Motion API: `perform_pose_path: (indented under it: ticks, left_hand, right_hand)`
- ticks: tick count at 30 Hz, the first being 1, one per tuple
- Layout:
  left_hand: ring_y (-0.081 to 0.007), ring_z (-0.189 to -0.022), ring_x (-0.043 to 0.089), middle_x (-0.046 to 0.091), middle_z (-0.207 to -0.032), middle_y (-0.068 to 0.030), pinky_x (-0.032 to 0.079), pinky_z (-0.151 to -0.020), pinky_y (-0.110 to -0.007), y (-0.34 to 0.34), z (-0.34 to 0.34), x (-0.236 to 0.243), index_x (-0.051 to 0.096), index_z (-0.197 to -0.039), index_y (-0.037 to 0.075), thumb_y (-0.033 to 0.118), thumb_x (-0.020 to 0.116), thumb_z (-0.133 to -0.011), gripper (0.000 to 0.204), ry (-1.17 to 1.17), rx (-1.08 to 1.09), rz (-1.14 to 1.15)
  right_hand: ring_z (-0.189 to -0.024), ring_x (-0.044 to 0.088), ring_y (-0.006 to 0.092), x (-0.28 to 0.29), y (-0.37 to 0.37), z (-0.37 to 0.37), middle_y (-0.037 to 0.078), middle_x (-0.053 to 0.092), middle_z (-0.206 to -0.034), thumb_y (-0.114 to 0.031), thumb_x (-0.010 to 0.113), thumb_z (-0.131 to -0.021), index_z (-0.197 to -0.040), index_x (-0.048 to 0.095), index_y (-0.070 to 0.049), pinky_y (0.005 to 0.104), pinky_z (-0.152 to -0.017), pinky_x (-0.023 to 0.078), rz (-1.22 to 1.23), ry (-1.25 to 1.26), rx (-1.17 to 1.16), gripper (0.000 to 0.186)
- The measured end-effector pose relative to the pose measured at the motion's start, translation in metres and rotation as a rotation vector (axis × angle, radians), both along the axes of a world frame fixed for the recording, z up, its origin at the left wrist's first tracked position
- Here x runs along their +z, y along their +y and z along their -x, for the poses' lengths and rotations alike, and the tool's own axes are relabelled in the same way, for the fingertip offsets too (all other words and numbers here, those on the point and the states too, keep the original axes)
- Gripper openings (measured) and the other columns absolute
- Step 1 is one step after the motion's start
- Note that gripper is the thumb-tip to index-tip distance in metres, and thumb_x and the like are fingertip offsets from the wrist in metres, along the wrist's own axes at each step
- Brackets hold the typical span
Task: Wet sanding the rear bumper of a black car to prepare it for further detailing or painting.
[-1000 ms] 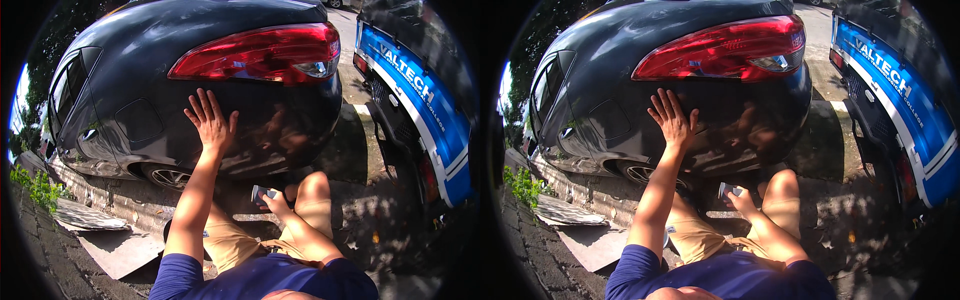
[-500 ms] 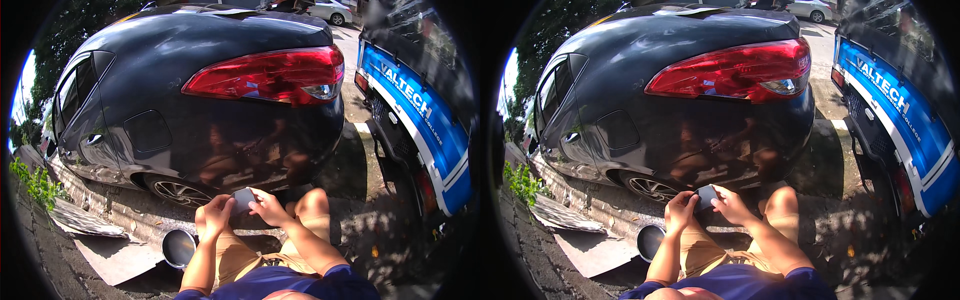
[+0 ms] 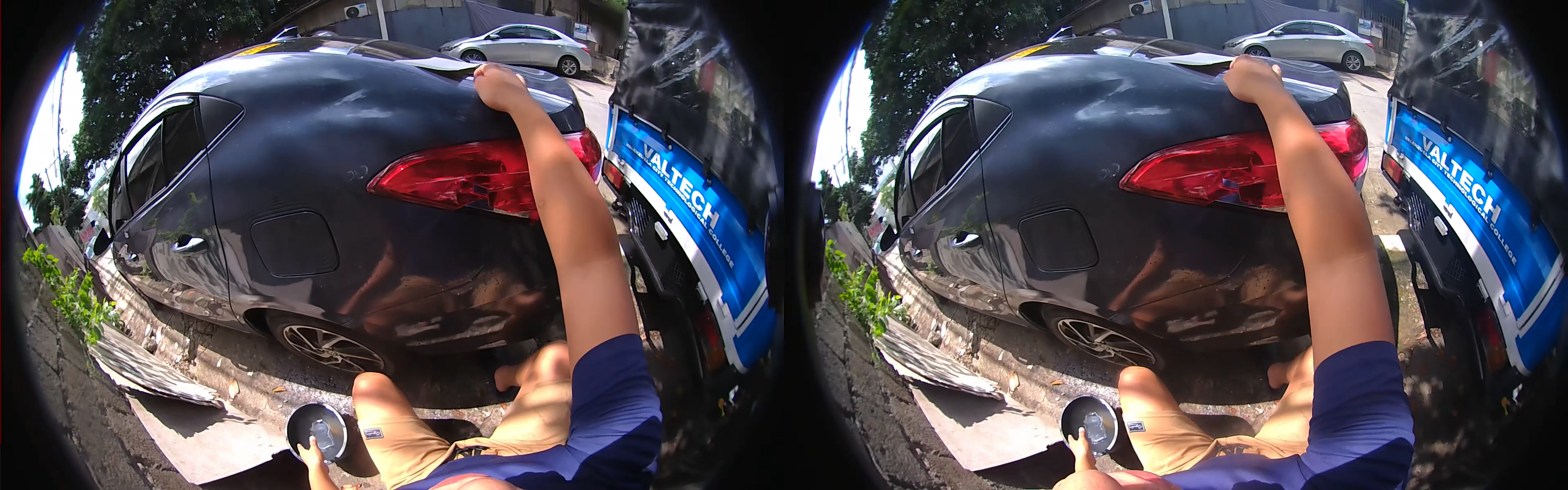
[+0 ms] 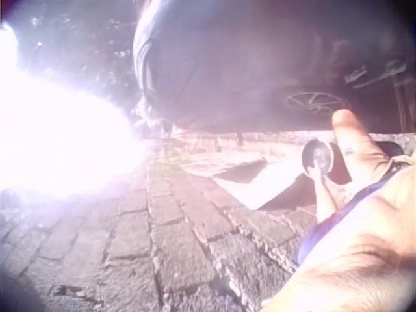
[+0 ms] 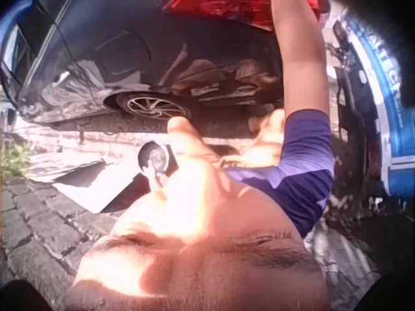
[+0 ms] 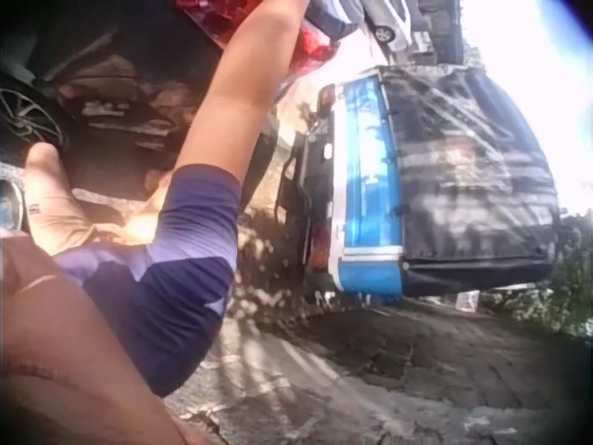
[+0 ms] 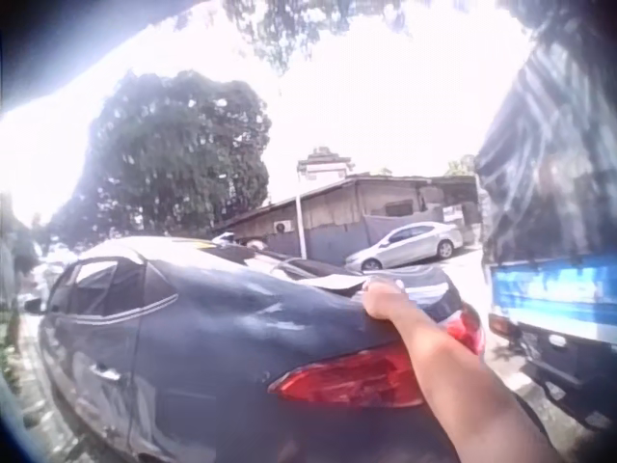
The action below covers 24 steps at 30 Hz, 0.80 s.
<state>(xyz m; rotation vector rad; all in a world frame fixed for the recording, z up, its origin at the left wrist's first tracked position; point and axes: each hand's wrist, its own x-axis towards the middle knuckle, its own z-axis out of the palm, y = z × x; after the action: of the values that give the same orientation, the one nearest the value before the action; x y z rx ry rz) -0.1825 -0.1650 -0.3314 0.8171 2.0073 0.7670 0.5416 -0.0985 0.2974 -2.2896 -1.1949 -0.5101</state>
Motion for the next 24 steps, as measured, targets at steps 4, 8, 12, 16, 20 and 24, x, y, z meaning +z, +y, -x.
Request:
perform_pose_path:
  ticks: [4,8,12,16,20,24]
  left_hand:
    - [-0.0314,-0.126,0.055,0.053,-0.144,-0.0214,0.042,-0.109,-0.041,-0.039,-0.070,0.040,0.042,-0.150,0.001,0.021,0.074,-0.095,0.067,-0.099,-0.109,-0.124]
    - [-0.0328,-0.115,0.060,0.062,-0.125,-0.0251,0.046,-0.104,-0.042,-0.055,-0.076,-0.001,0.057,-0.131,-0.007,0.018,0.076,-0.088,0.053,0.160,-0.278,-0.204]
    - [-0.0428,-0.129,0.055,0.060,-0.135,-0.0295,0.042,-0.111,-0.047,-0.066,-0.048,-0.065,0.061,-0.136,0.000,0.055,0.062,-0.095,0.068,0.329,-0.620,-0.132]
    - [-0.0439,-0.132,0.052,0.058,-0.138,-0.0299,0.041,-0.112,-0.047,-0.076,-0.033,-0.084,0.057,-0.137,-0.006,0.059,0.060,-0.095,0.078,0.495,-0.601,-0.106]
    - [-0.0440,-0.136,0.049,0.053,-0.143,-0.0314,0.039,-0.114,-0.047,-0.072,-0.036,-0.075,0.051,-0.142,-0.006,0.060,0.060,-0.095,0.082,0.396,-0.636,-0.029]
    - [-0.0403,-0.128,0.054,0.057,-0.136,-0.0272,0.042,-0.110,-0.044,-0.053,-0.045,-0.050,0.053,-0.137,-0.006,0.045,0.068,-0.090,0.071,0.247,-0.608,-0.101]
  right_hand:
    - [-0.132,0.055,0.0297,0.009,0.027,-0.043,0.016,0.061,-0.141,-0.021,0.048,-0.099,-0.138,0.061,-0.007,0.0385,-0.113,0.038,-0.022,0.202,0.100,0.043]
    - [-0.135,0.052,0.0281,0.018,0.048,-0.055,0.014,0.057,-0.147,-0.025,0.047,-0.104,-0.145,0.055,-0.006,0.0366,-0.114,0.036,0.089,0.201,0.322,0.046]
    - [-0.135,0.052,0.0350,0.022,0.068,-0.077,0.017,0.056,-0.147,-0.035,0.044,-0.105,-0.141,0.057,-0.008,0.0439,-0.113,0.039,0.202,0.030,0.384,0.047]
    - [-0.132,0.053,0.0392,0.018,0.070,-0.047,0.020,0.059,-0.141,-0.037,0.045,-0.105,-0.138,0.060,-0.005,0.0436,-0.112,0.039,0.182,-0.100,0.366,0.048]
    - [-0.129,0.056,0.0396,0.017,0.036,-0.028,0.022,0.061,-0.136,-0.032,0.053,-0.102,-0.129,0.065,0.000,0.0430,-0.108,0.043,-0.026,0.037,0.189,0.044]
    - [-0.114,0.066,0.0327,0.023,0.014,-0.029,0.014,0.068,-0.121,0.000,0.061,-0.091,-0.117,0.071,-0.001,0.0383,-0.102,0.050,-0.348,-0.299,0.409,0.028]
